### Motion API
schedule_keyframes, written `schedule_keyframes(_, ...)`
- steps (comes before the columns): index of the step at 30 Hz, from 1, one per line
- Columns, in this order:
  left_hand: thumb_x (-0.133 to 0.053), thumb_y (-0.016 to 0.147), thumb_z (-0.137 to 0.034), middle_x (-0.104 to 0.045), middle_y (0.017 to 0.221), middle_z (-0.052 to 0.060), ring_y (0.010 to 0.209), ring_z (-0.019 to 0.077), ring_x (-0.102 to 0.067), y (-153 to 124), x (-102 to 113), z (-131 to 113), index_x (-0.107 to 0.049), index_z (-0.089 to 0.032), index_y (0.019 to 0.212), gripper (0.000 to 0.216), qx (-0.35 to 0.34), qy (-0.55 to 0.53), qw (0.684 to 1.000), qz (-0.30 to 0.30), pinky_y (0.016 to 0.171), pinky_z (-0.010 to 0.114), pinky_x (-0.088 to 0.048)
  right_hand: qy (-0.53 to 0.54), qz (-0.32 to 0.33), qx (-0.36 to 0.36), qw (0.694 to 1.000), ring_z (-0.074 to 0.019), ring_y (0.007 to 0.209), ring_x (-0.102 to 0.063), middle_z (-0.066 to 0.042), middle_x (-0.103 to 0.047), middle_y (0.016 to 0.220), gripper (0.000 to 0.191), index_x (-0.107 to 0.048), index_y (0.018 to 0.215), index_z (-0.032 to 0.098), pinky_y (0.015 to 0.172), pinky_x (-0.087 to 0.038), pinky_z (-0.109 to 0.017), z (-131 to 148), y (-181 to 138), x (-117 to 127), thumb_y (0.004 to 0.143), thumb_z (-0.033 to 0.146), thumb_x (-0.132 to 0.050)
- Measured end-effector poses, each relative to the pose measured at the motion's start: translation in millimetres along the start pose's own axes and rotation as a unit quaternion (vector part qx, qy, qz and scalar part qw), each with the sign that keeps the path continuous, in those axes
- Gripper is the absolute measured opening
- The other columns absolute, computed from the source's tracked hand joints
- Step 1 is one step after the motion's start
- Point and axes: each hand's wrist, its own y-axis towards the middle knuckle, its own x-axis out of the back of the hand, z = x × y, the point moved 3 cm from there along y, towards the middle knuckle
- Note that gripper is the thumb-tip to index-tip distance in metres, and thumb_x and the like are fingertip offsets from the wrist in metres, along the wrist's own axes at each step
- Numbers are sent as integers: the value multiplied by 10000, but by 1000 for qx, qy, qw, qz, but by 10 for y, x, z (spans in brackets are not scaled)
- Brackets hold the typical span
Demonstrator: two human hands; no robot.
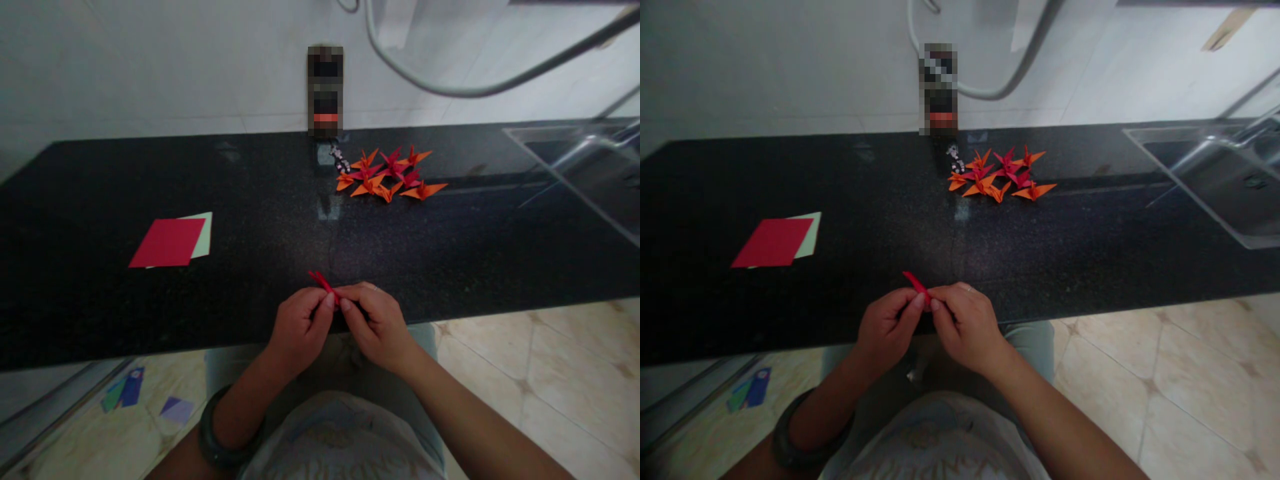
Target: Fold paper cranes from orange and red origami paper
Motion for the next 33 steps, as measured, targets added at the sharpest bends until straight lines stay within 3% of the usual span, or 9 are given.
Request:
schedule_keyframes(18,-401,857,-286,-629,696,28,645,136,-567,-4,-1,13,-615,-159,770,263,11,2,1000,7,600,243,-433,73,-58,-37,995,-143,797,-573,-38,-611,863,129,-570,902,200,691,-466,-281,-52,4,32,809,151,-495)
schedule_keyframes(28,-391,860,-281,-612,669,28,623,136,-544,7,-7,9,-606,-157,751,271,-1,26,999,20,588,251,-424,51,-78,-80,992,-130,718,-577,-23,-614,793,134,-577,882,199,632,-459,-249,-74,2,28,822,159,-463)
schedule_keyframes(33,-424,846,-270,-642,742,35,684,141,-568,5,-6,1,-618,-161,811,225,1,1,1000,20,640,263,-440,37,-84,-65,994,-134,721,-580,-23,-618,791,147,-579,887,203,638,-466,-258,-70,-7,25,807,147,-470)
